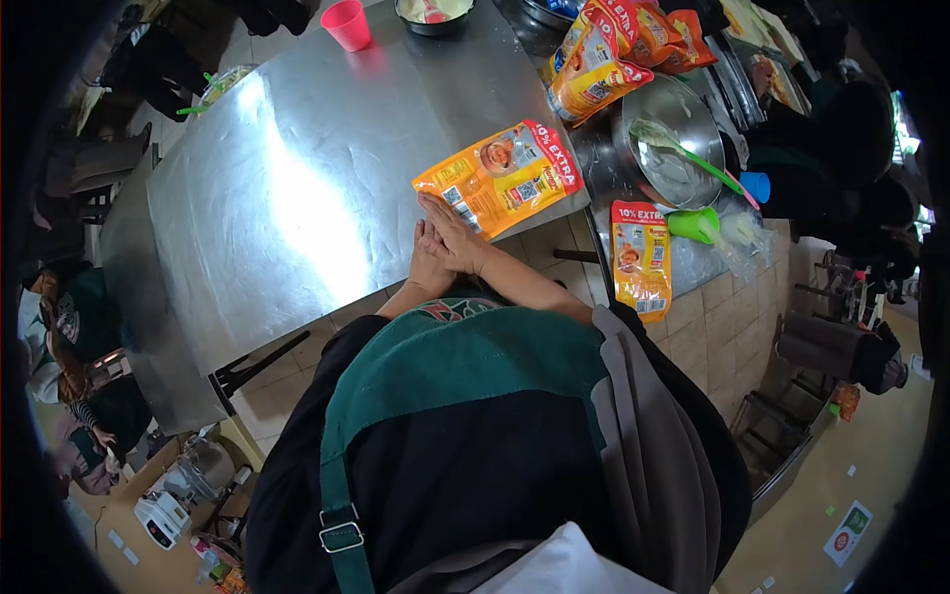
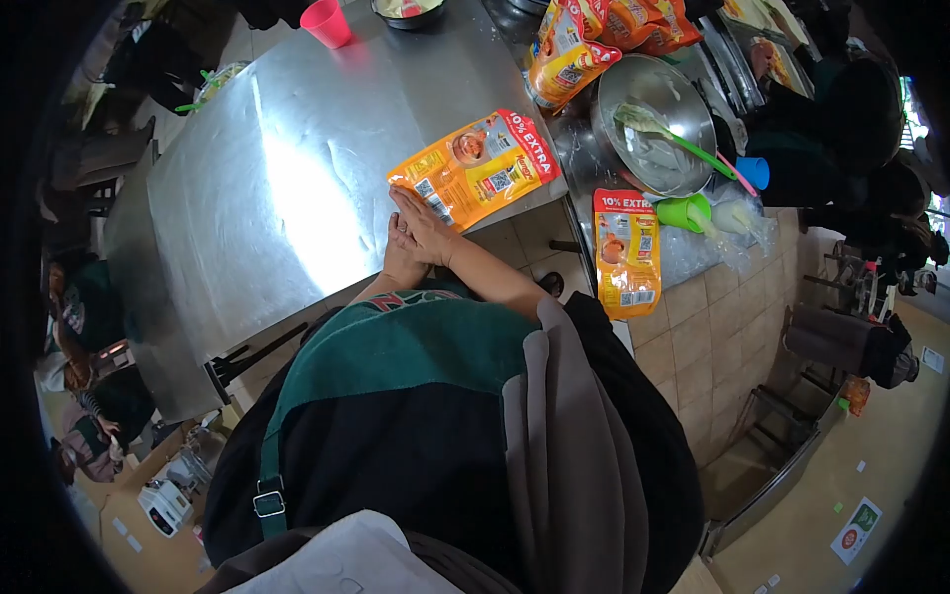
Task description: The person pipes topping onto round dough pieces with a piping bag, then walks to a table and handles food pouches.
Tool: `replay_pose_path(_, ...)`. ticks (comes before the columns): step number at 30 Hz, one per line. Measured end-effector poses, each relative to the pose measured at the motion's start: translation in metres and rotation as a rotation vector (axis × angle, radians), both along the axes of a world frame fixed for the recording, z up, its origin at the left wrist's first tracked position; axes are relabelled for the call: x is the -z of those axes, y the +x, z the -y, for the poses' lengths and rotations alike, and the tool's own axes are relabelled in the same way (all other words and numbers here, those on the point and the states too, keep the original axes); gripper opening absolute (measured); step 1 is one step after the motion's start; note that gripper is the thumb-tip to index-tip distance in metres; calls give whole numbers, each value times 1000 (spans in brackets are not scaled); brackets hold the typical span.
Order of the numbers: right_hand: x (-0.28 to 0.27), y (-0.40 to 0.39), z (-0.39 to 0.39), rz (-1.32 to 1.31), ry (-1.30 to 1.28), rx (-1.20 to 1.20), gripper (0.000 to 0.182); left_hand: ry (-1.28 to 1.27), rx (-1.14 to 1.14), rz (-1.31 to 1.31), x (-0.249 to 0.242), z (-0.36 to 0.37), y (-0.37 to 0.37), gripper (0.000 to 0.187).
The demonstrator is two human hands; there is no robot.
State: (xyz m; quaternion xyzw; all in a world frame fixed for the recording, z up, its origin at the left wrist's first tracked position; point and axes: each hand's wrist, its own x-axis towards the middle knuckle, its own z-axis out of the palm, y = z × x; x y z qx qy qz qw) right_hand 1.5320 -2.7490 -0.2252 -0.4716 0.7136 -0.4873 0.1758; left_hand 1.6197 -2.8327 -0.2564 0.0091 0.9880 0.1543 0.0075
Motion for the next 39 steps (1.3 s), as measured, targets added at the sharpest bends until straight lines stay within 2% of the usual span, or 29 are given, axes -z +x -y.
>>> replay_pose_path(2, 3, -4, 1, -8, -17, 27, 64, -14, 8, 24, -2, 1, -4, 59)
replay_pose_path(7, 4, -15, -4, -111, 177, -25, 64, -77, 40, 29, -6, 3, 0, 58)
replay_pose_path(14, 3, -38, -22, -284, 295, -24, 63, -119, 7, -199, 3, 1, 0, 52)
replay_pose_path(18, -8, -54, -28, -248, 302, 71, 61, -122, -13, -272, 0, -1, -5, 46)
replay_pose_path(19, -16, -54, -28, -109, 271, 115, 59, -121, -12, -280, -1, 0, -4, 45)
replay_pose_path(22, -21, -38, -14, -3, 135, 130, 54, -168, 10, -261, 4, 2, -3, 45)
replay_pose_path(23, -26, -23, -5, 131, 99, 30, 51, -91, 39, -232, 6, 4, -2, 46)
replay_pose_path(25, -6, -13, 0, -19, 77, -89, 51, 64, 99, -170, 3, 7, -1, 48)
replay_pose_path(26, 5, -13, 3, -98, 60, -154, 51, 33, 104, -164, 3, 8, 0, 48)
replay_pose_path(31, 1, -35, 21, -15, 222, -204, 55, -35, 92, -77, 9, 5, 3, 47)
replay_pose_path(34, 3, -42, 30, -211, 212, -234, 59, 4, 86, -155, 15, 4, 0, 45)
replay_pose_path(39, 1, -47, 37, -266, 296, -115, 64, -113, 85, -212, -2, 5, -4, 45)
